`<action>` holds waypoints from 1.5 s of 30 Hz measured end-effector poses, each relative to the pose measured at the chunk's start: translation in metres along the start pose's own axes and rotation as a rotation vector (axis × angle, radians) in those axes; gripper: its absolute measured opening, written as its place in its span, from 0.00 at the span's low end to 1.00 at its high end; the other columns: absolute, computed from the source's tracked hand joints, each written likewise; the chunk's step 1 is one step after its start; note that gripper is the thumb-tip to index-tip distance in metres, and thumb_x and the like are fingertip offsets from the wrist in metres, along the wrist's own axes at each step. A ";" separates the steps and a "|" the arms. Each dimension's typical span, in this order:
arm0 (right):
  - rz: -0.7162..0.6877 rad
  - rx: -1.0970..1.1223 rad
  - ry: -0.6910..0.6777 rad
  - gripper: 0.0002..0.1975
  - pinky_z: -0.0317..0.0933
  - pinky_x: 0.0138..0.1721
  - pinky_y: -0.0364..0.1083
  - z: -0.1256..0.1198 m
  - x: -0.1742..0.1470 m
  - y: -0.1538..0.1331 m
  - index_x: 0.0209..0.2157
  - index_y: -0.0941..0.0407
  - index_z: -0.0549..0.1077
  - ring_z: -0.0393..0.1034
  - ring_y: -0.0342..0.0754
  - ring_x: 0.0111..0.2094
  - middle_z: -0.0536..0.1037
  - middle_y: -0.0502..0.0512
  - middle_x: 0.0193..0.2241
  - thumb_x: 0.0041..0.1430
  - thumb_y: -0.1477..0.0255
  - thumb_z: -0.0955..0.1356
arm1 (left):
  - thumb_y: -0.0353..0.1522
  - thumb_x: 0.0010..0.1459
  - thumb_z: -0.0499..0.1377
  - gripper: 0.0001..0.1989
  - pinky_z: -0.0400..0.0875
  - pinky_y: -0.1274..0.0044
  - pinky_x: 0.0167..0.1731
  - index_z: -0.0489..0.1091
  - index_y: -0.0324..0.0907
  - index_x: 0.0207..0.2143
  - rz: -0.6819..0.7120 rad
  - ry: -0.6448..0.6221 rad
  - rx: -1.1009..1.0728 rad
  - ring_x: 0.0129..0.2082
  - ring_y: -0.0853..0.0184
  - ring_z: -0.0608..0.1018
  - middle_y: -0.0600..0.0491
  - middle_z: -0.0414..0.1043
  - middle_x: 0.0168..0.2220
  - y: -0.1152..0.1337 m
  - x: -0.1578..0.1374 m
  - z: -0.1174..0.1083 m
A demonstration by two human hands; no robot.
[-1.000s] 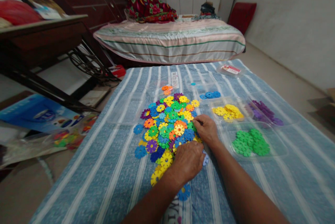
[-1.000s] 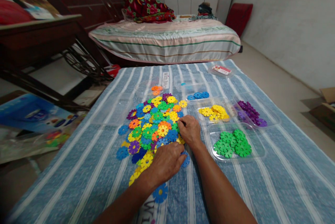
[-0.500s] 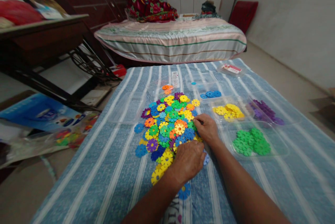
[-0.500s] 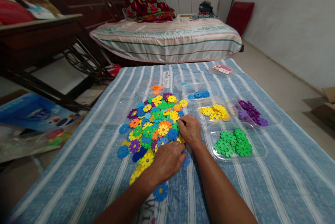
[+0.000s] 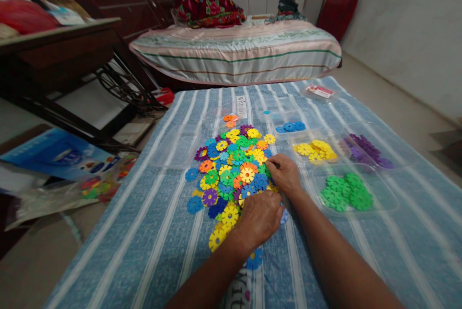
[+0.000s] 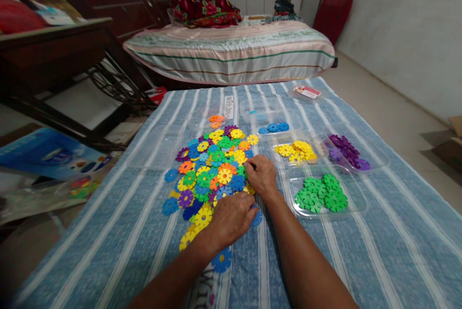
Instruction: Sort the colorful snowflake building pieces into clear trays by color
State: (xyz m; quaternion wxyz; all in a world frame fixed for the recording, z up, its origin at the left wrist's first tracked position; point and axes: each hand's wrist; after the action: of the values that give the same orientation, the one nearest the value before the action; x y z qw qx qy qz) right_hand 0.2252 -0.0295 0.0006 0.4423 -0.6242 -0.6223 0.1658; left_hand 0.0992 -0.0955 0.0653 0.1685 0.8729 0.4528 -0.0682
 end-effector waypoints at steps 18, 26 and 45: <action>-0.021 0.015 -0.004 0.10 0.61 0.37 0.46 0.002 0.000 0.002 0.25 0.53 0.76 0.69 0.48 0.32 0.77 0.52 0.27 0.56 0.70 0.64 | 0.33 0.62 0.49 0.10 0.71 0.70 0.39 0.69 0.42 0.36 0.029 -0.003 -0.026 0.41 0.59 0.78 0.49 0.76 0.39 -0.002 -0.003 -0.001; -0.014 0.034 -0.001 0.10 0.61 0.38 0.46 0.002 -0.001 0.002 0.26 0.54 0.76 0.69 0.48 0.33 0.76 0.52 0.27 0.56 0.69 0.64 | 0.42 0.58 0.57 0.13 0.69 0.69 0.42 0.69 0.42 0.38 0.056 -0.009 -0.095 0.43 0.58 0.75 0.49 0.73 0.41 -0.004 -0.011 -0.003; 0.005 0.027 -0.011 0.10 0.59 0.36 0.45 0.002 0.000 0.000 0.26 0.55 0.76 0.68 0.47 0.32 0.76 0.52 0.28 0.55 0.70 0.64 | 0.29 0.46 0.61 0.05 0.58 0.81 0.22 0.66 0.40 0.21 -0.097 0.012 -0.667 0.22 0.73 0.69 0.59 0.66 0.20 -0.026 0.005 -0.029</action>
State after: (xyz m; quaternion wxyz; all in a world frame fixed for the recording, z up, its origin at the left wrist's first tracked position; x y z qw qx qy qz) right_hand 0.2234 -0.0286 -0.0004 0.4469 -0.6186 -0.6210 0.1788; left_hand 0.0800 -0.0675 0.0848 0.4385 0.7475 0.4924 0.0809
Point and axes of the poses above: each hand's wrist, its own x-axis towards the middle knuckle, its own z-axis out of the palm, y = z × x
